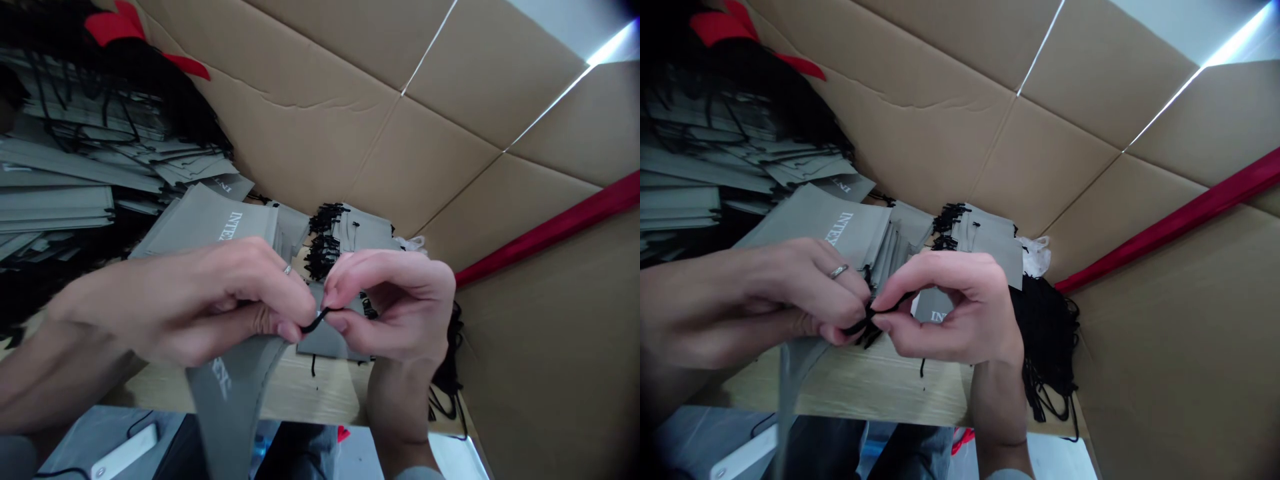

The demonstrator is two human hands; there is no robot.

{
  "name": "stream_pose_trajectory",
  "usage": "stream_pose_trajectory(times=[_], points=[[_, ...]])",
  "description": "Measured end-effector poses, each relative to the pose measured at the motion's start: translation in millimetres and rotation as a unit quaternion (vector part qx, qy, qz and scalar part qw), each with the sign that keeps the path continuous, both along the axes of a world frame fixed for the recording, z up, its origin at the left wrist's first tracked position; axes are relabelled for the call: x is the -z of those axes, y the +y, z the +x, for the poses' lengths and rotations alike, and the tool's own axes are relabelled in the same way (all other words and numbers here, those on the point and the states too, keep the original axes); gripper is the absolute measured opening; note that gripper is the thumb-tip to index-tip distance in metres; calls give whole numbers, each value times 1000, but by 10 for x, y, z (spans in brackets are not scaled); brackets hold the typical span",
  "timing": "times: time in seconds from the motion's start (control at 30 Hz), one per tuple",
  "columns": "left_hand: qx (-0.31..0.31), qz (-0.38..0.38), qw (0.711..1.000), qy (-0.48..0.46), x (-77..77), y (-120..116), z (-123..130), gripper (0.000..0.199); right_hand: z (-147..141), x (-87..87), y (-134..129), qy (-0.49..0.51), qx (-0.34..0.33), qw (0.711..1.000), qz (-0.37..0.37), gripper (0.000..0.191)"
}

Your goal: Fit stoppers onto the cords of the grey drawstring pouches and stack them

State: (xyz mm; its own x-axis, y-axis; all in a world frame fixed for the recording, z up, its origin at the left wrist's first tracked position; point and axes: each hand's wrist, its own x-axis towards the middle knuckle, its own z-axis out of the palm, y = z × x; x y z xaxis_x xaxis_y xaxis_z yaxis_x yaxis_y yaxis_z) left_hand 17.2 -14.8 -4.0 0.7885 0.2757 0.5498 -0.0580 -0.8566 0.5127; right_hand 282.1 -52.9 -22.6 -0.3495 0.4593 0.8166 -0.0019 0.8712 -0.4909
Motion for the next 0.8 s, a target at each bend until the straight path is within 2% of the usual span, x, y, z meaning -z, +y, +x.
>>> stream_pose_trajectory(times=[0.07, 0.1, 0.27, 0.43, 0.53, 0.63, 0.7, 0.8], points=[[53, -8, 998, 41, -34, 25, -4, 34, 1, -4, 14, 4, 2, 1000, -9, 28], [49, -16, 997, 52, -48, 29, 1, 36, 7, -12, 14, 1, 9, 1000, -24, 30], [-32, -23, 997, 66, -59, -33, 72, 36, 32, -66, -21, -5, 23, 999, -46, 39], [-100, 13, 994, 45, -11, -96, 153, 29, 13, -62, -78, -30, 100, 994, -24, 32], [-159, 40, 986, 6, 40, -116, 192, 18, -3, -52, -129, -40, 151, 987, -33, 28], [-212, 86, 972, -53, 81, -142, 224, 16, -12, -54, -173, -47, 174, 983, -38, 24], [-226, 107, 965, -78, 84, -161, 234, 19, -15, -61, -196, -48, 179, 982, -40, 22], [-207, 103, 970, -79, 69, -164, 238, 22, -28, -73, -221, -57, 182, 981, -45, 22]])
